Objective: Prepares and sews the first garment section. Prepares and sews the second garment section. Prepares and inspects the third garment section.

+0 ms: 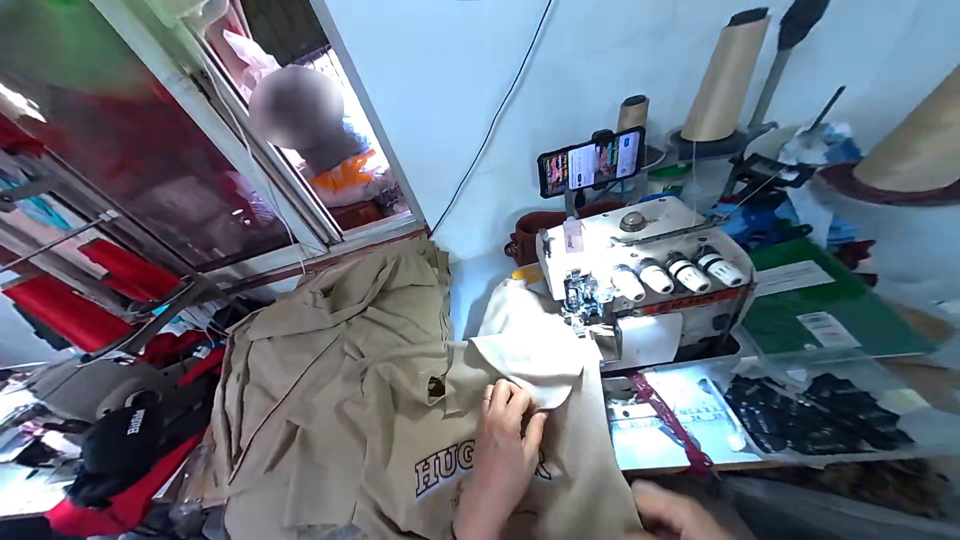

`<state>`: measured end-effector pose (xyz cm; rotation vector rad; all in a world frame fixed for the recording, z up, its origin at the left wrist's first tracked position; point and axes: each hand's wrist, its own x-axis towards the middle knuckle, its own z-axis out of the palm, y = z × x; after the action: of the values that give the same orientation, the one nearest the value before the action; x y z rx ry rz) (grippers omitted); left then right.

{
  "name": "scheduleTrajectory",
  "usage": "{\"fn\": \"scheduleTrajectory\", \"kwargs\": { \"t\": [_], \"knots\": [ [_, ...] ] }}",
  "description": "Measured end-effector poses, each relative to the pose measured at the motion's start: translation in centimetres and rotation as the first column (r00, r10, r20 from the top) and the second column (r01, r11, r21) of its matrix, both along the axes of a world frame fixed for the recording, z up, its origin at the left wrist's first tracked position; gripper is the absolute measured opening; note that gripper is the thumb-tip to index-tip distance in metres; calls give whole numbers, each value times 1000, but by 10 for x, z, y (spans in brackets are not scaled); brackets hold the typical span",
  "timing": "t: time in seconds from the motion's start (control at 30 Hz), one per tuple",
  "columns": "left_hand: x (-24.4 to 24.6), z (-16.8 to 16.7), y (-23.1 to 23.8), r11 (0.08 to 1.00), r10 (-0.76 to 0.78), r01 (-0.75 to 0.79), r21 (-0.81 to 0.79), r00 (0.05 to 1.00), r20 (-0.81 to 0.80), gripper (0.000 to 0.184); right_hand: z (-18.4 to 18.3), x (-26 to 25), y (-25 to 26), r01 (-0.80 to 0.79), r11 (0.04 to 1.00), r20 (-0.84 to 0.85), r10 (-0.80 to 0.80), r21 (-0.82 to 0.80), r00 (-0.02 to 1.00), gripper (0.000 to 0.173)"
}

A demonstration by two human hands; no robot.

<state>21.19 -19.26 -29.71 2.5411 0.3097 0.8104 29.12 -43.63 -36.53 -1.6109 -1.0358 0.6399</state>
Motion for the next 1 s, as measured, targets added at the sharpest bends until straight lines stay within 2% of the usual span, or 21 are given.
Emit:
{"fn": "scheduleTrajectory", "kwargs": {
  "t": [0.07,0.1,0.17,0.2,0.23,0.3,0.37,0.43,0.5,0.6,0.67,0.87,1.0],
  "knots": [
    [-1,8,5,967,-94,106,-231,994,64,14,21,15,12,259,962,63,-265,90,962,27],
    [-1,14,9,905,-159,182,-384,983,90,12,24,24,23,353,925,78,-366,143,927,29],
    [0,33,11,781,-230,229,-581,970,74,8,30,41,45,413,895,16,-421,171,907,34],
    [0,43,10,781,-226,200,-591,974,31,10,35,48,56,399,905,-69,-393,147,917,33],
    [0,51,5,823,-203,161,-546,979,-18,13,40,54,65,386,914,-180,-362,123,915,26],
    [-5,69,-11,936,-159,121,-331,983,-90,21,46,59,81,398,908,-357,-331,133,874,15],
    [-11,76,-29,980,-161,147,-134,982,-95,23,47,57,88,436,880,-398,-338,189,853,16],
    [-13,71,-43,993,-115,110,-52,988,-101,25,43,50,88,478,848,-366,-380,230,850,15],
    [-12,60,-49,993,-116,115,-20,986,-121,28,37,41,83,485,842,-301,-411,237,861,15],
    [-11,41,-57,984,-164,169,49,982,-96,15,26,26,73,478,851,-245,-427,215,871,16],
    [-10,35,-65,983,-162,167,74,984,-66,13,21,17,66,470,861,-248,-421,195,873,15],
    [-4,39,-79,991,-127,131,37,987,-102,13,25,-3,48,474,858,-268,-417,200,868,15],
    [11,42,-79,994,-81,89,67,991,-111,13,26,5,55,516,815,-237,-463,265,854,17]
  ]
}}
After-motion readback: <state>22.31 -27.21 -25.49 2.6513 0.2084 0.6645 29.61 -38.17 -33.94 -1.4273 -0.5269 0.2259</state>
